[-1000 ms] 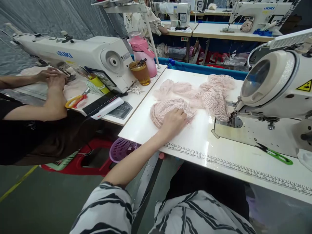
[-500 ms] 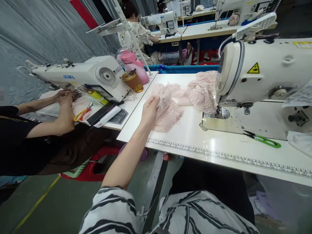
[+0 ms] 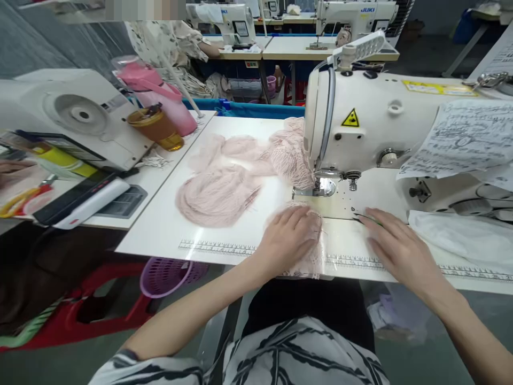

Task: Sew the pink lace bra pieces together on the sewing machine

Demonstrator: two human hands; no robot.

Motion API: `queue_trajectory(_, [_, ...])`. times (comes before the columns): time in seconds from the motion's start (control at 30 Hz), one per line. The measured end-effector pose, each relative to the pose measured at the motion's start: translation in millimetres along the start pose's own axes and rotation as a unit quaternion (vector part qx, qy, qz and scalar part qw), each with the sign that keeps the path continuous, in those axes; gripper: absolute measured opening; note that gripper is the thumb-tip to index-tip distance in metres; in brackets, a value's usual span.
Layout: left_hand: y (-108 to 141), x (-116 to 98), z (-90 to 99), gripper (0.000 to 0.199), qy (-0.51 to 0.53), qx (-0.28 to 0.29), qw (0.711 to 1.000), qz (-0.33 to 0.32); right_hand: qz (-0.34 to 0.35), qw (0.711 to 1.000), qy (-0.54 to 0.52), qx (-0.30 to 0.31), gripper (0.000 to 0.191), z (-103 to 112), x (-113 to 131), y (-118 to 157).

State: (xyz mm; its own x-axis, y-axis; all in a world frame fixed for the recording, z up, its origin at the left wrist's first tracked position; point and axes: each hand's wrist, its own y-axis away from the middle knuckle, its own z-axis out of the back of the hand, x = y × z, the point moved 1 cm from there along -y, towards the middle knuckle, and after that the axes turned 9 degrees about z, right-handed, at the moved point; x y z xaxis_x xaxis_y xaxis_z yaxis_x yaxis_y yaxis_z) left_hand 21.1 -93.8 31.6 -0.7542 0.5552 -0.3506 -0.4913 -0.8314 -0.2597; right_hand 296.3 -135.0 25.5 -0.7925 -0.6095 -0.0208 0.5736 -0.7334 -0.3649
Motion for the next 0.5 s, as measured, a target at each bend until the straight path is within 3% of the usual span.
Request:
queue_trajectory(0.13, [-2, 8, -3.5, 0.045, -0.058, 0.042, 0.997, -0.007, -0.022, 0.998, 0.037, 0.044, 0.051, -14, -20, 2])
queue_trajectory(0.33, [-15, 18, -7.2, 0.041, -0.03, 0.087, 0.986, -0.14, -0.047, 0.99, 0.132, 0.029, 0.045, -15, -51, -13])
queue_trajectory(0.4, [-24, 18, -8.2, 0.031, -0.011, 0.081, 0.984, -0.156, -0.015, 0.991, 0.133, 0.001, 0.043, -13, -49, -32])
queue_trajectory(0.5, [-34, 14, -7.0, 0.022, 0.01, 0.055, 0.986, -0.156, 0.1, 0.993, 0.056, -0.036, 0.045, -17, -32, -68])
